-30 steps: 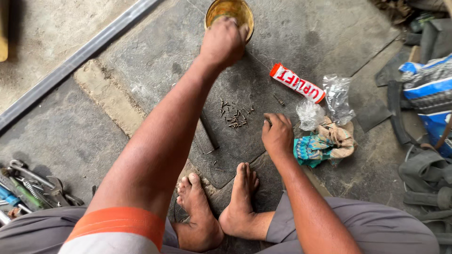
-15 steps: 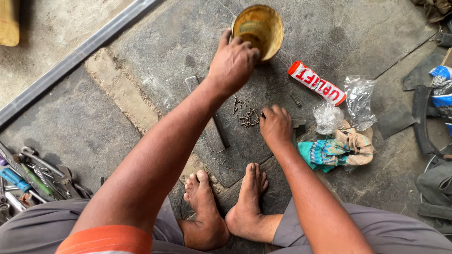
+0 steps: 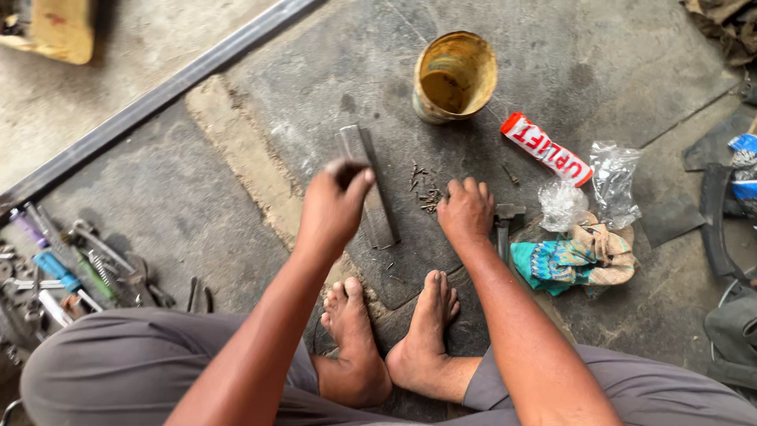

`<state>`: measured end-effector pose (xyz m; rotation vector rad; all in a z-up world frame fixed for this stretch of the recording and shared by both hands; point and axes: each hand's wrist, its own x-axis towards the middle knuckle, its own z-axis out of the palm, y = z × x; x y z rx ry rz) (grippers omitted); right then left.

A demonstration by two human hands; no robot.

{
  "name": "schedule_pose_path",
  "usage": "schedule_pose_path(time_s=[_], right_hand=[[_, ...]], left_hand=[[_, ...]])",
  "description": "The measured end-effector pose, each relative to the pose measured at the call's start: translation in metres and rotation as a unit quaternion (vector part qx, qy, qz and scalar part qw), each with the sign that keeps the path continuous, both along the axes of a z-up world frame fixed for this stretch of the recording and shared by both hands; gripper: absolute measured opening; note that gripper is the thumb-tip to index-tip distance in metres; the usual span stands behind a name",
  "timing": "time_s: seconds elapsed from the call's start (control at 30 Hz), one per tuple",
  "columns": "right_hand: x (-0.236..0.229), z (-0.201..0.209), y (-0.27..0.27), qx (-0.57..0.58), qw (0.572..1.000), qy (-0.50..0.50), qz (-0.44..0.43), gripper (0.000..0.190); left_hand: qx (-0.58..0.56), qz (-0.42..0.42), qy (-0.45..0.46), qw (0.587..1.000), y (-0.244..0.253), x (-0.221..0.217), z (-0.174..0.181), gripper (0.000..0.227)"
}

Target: The person sits on the floor and repeatedly hammers small metal rods placed on a metal block. They pick up the rods, position them, strike them with a hammer, and occasionally dip them into a container of liquid.

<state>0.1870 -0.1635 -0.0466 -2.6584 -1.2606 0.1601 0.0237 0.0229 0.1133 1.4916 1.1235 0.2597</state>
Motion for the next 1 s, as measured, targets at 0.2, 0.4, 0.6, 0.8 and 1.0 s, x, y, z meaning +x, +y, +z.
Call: schedule_pose_path(time_s=[0.2, 0.4, 0.6, 0.8, 1.0], right_hand=[[-0.004, 0.016, -0.008, 0.012, 0.999, 0.003, 0.053, 0.019], [-0.01, 0.054, -0.001, -0.015, 0.989, 0.144, 0.026, 0.015], [-0.05, 0.094, 0.024, 0.025, 0.967, 0.193, 0.166, 0.014], [-0.057, 0.091, 0.051, 0.073, 0.945, 0.223, 0.226, 0.015], [-0.024, 0.052, 0.039, -0.013, 0.989, 0.146, 0.03, 0.01]], left_hand=[[-0.032, -0.037, 0.092, 0.995, -0.043, -0.058, 0.01, 0.025], [0.054, -0.106, 0.13, 0.984, -0.065, -0.058, -0.035, 0.026], [0.104, -0.076, 0.066, 0.989, -0.06, -0.052, -0.063, 0.031], [0.08, -0.028, 0.069, 0.994, -0.053, -0.051, -0.085, 0.018], [-0.003, 0.078, 0.125, 0.989, -0.047, -0.044, -0.097, 0.018]])
